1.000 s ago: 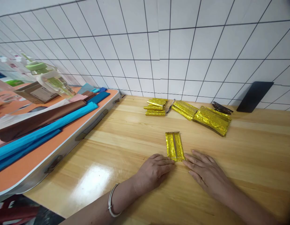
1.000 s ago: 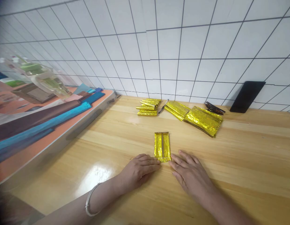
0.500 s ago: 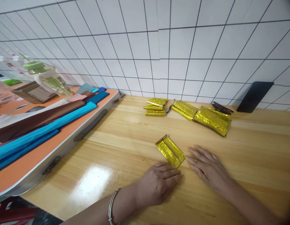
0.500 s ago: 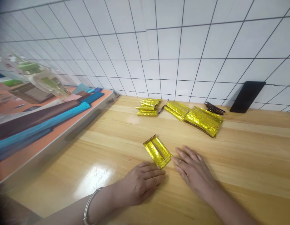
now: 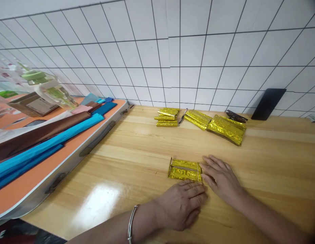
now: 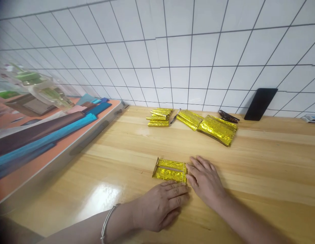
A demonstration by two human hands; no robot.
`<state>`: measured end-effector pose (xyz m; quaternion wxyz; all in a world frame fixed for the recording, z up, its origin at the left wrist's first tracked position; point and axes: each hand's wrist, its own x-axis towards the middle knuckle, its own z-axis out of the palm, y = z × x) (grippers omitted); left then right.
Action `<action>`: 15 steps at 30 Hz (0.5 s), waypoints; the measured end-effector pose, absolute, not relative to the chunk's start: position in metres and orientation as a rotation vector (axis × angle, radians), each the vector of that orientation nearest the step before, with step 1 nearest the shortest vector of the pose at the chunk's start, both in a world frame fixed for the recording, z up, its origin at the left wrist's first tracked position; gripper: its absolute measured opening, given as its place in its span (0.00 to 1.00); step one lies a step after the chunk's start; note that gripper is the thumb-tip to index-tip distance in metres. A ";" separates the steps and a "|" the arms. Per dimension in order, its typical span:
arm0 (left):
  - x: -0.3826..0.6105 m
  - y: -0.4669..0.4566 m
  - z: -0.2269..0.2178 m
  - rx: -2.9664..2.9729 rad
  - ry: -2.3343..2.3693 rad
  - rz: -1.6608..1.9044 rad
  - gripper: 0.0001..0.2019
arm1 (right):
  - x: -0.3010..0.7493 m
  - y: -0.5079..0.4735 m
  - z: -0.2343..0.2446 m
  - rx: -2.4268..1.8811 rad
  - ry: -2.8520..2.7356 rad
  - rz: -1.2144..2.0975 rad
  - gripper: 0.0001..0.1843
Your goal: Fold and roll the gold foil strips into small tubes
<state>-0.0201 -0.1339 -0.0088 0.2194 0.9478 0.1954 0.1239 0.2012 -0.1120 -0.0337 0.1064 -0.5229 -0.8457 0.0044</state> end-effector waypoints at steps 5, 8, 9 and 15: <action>-0.022 -0.136 -0.011 2.635 0.484 0.377 0.22 | 0.198 -0.115 -0.031 -1.567 -2.508 0.010 0.21; -0.037 -0.137 -0.006 2.673 0.406 0.433 0.19 | 0.199 -0.114 -0.031 -1.562 -2.518 0.004 0.22; -0.045 -0.136 -0.004 2.699 0.387 0.455 0.19 | 0.200 -0.114 -0.032 -1.560 -2.519 -0.003 0.22; -0.105 -0.107 -0.008 2.513 1.092 0.794 0.11 | 0.202 -0.113 -0.040 -1.543 -2.516 -0.021 0.21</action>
